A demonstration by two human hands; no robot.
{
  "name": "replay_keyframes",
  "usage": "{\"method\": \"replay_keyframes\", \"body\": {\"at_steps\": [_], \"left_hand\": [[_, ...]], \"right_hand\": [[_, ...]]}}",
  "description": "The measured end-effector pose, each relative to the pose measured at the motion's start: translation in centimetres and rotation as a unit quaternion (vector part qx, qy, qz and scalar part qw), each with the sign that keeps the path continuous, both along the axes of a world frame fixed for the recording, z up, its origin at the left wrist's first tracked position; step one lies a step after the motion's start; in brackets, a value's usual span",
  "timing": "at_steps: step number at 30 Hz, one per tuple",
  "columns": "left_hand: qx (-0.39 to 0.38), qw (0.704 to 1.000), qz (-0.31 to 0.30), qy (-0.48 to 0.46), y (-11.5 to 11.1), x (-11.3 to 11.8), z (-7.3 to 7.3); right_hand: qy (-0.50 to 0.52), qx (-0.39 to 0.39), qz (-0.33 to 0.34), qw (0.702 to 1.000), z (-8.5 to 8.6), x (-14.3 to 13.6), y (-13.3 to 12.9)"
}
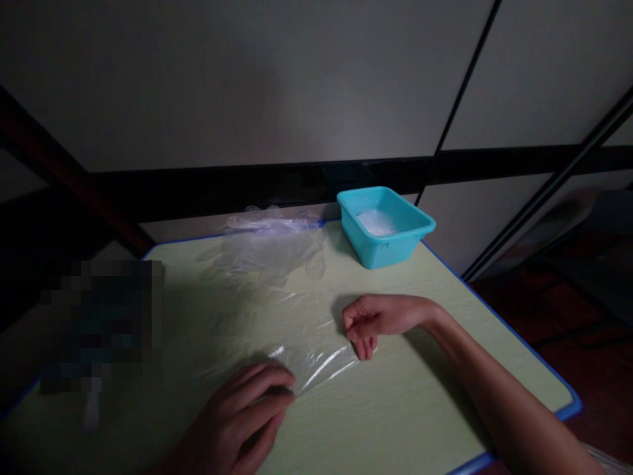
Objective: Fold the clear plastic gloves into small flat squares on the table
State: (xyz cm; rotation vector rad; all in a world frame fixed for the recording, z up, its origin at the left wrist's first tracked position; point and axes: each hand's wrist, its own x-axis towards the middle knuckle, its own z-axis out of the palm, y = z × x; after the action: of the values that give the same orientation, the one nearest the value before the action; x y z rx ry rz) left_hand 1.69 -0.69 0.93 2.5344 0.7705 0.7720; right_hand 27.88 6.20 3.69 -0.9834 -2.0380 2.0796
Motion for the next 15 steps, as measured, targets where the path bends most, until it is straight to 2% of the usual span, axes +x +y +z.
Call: {"method": "replay_keyframes", "body": {"at_steps": [3, 6, 10, 15], "left_hand": [[-0.012, 1.000, 0.007, 0.014, -0.1, -0.1, 0.4], [-0.007, 0.999, 0.038, 0.032, -0.1, -0.4, 0.7], [0.027, 0.991, 0.074, 0.109, 0.0, -0.9, 0.7], [0.036, 0.977, 0.042, 0.207, 0.0, -0.9, 0.4]], "right_hand": [[-0.018, -0.002, -0.006, 1.000, 0.6, 1.2, 0.0], [-0.007, 0.030, -0.029, 0.999, 0.9, 1.0, -0.3], [0.087, 0.044, -0.077, 0.992, 0.6, -1.3, -0.7], [0.172, 0.025, -0.073, 0.982, 0.0, -4.8, -1.4]]}}
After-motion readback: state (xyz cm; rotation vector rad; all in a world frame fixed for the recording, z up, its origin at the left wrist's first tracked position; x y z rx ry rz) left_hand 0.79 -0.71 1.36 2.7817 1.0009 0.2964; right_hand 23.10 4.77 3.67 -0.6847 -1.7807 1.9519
